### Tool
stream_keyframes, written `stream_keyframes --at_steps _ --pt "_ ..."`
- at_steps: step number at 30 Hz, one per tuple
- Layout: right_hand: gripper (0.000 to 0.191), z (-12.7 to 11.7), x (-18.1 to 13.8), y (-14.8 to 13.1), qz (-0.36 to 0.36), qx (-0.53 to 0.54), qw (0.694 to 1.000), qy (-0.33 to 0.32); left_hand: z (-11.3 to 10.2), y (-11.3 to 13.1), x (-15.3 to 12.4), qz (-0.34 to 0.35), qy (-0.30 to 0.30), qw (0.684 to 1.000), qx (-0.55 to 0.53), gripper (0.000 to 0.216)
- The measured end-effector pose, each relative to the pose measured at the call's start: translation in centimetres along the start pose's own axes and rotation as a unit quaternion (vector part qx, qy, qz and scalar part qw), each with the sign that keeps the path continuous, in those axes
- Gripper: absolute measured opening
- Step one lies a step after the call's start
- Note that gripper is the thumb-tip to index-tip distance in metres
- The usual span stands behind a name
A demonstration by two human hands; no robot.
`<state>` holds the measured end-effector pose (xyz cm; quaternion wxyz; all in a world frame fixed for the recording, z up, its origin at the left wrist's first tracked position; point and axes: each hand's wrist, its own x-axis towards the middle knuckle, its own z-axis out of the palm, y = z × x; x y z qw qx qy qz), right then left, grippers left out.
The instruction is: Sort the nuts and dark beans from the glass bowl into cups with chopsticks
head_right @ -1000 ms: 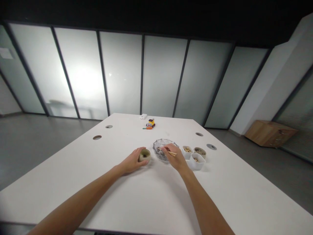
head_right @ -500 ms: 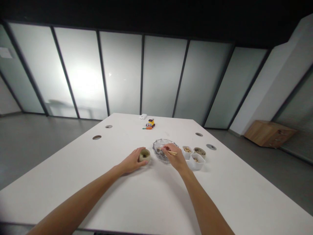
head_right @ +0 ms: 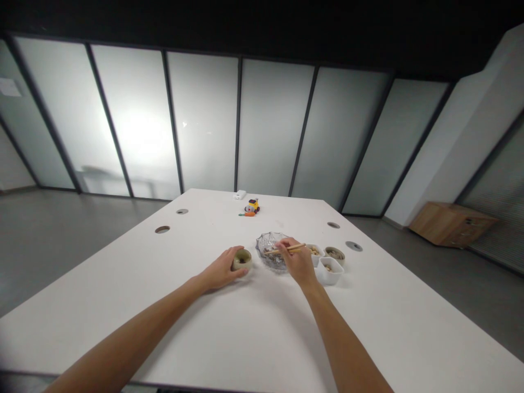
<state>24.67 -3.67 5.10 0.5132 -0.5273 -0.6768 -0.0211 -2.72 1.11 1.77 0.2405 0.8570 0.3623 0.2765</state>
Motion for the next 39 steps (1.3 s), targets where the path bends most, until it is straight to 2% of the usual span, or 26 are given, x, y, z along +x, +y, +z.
stream_keyframes --at_steps 3,16,25,39 --pt "0.052 0.02 0.03 0.17 -0.003 -0.02 1.0 0.022 0.14 -0.2 0.04 0.0 0.002 1.0 -0.001 0.064" --pt "0.045 -0.01 0.06 -0.32 -0.017 -0.017 1.0 0.018 0.08 -0.1 -0.11 0.005 0.013 1.0 -0.005 0.065" --pt "0.043 0.13 0.06 -0.49 -0.031 -0.031 0.999 -0.026 -0.05 0.06 -0.25 0.005 0.011 1.0 -0.007 0.064" --pt "0.036 0.1 0.05 -0.71 -0.045 -0.043 0.997 -0.046 0.05 -0.06 -0.17 0.004 0.012 1.0 -0.008 0.063"
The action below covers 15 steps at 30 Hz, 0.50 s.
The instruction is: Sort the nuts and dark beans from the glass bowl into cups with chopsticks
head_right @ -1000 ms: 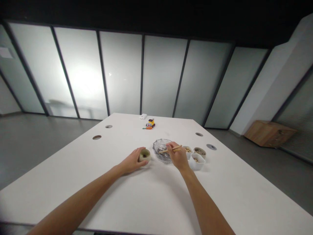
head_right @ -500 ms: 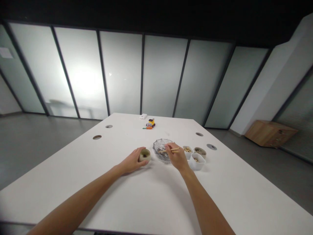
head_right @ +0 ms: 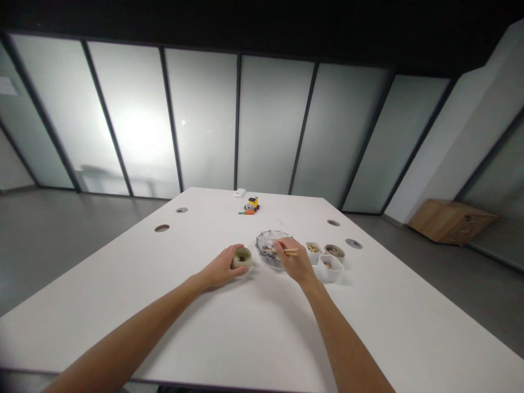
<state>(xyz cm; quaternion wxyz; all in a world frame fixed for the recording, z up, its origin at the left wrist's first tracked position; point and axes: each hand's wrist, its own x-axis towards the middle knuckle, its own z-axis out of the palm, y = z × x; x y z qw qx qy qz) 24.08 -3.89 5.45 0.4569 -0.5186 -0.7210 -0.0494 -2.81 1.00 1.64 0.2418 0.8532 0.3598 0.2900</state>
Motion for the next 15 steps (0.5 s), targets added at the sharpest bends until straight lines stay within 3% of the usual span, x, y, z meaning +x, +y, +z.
stream_keyframes --at_steps 15 --pt "0.036 0.3 -0.29 0.44 0.0 0.01 0.998 -0.057 -0.1 -0.02 -0.03 -0.002 -0.004 1.0 -0.002 0.066"
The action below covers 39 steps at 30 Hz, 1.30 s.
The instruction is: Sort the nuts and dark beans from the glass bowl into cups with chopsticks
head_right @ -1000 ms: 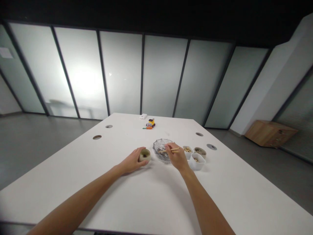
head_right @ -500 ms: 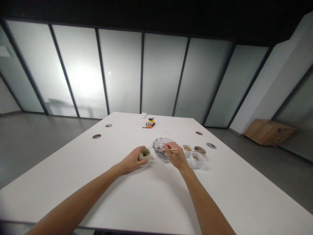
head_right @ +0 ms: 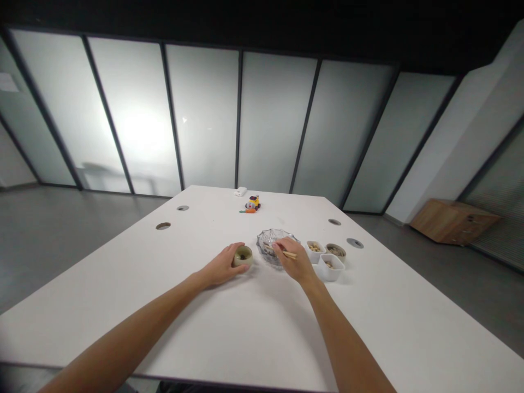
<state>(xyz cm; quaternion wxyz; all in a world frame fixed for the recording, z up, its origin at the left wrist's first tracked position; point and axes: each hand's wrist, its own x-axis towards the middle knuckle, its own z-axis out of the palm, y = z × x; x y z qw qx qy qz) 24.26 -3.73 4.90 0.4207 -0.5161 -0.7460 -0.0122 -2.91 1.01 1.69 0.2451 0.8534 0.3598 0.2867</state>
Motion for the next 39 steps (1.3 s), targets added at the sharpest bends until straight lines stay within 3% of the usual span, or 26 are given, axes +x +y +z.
stream_keyframes --at_steps 33,39 --pt "0.038 0.15 -0.04 0.22 -0.013 0.011 1.0 -0.006 0.1 0.0 0.09 -0.002 0.001 1.0 -0.004 0.066" --pt "0.037 0.24 -0.06 0.22 -0.024 0.017 0.999 -0.033 0.06 0.17 -0.01 -0.002 0.002 1.0 -0.004 0.066"
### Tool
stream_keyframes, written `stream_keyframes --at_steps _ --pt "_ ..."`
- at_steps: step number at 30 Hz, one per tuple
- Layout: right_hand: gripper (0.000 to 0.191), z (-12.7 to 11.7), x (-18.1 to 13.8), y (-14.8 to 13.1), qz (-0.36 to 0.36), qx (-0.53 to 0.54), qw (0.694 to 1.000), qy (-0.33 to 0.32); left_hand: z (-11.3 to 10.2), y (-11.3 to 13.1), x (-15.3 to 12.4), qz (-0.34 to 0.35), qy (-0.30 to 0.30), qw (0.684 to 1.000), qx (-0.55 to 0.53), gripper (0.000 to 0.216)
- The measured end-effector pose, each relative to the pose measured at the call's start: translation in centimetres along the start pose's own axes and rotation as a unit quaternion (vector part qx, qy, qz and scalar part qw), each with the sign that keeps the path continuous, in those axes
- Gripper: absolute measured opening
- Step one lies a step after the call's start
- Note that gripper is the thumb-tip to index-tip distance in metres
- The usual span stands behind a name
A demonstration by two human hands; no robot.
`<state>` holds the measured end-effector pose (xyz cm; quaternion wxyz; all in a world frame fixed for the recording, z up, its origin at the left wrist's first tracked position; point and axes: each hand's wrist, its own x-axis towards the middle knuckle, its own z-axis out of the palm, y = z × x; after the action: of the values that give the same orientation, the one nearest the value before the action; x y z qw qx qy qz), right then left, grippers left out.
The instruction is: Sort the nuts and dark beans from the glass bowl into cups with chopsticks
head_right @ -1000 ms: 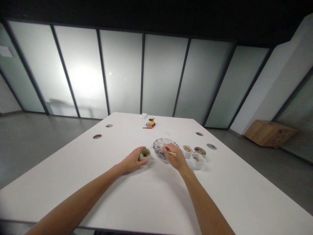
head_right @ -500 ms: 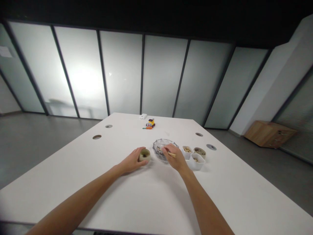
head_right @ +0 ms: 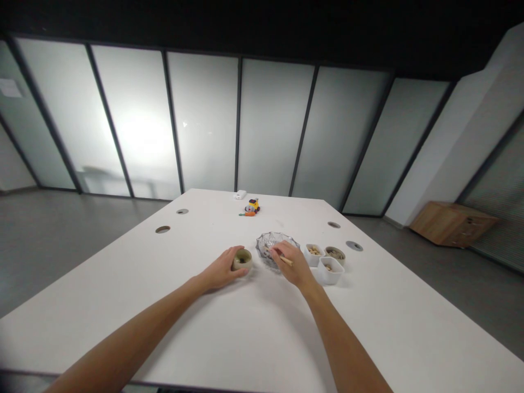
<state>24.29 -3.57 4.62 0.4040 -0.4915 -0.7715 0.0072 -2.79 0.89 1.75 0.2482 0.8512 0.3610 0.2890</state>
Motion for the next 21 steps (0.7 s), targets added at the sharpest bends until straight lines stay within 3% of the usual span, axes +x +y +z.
stream_keyframes --at_steps 7,21 --pt "0.041 0.37 -0.07 0.62 -0.027 -0.006 0.999 -0.041 0.1 -0.42 0.03 -0.002 0.002 1.0 0.005 0.067" --pt "0.039 0.38 -0.05 0.53 -0.027 0.014 0.999 -0.034 -0.1 -0.19 0.01 -0.002 -0.004 1.0 0.006 0.067"
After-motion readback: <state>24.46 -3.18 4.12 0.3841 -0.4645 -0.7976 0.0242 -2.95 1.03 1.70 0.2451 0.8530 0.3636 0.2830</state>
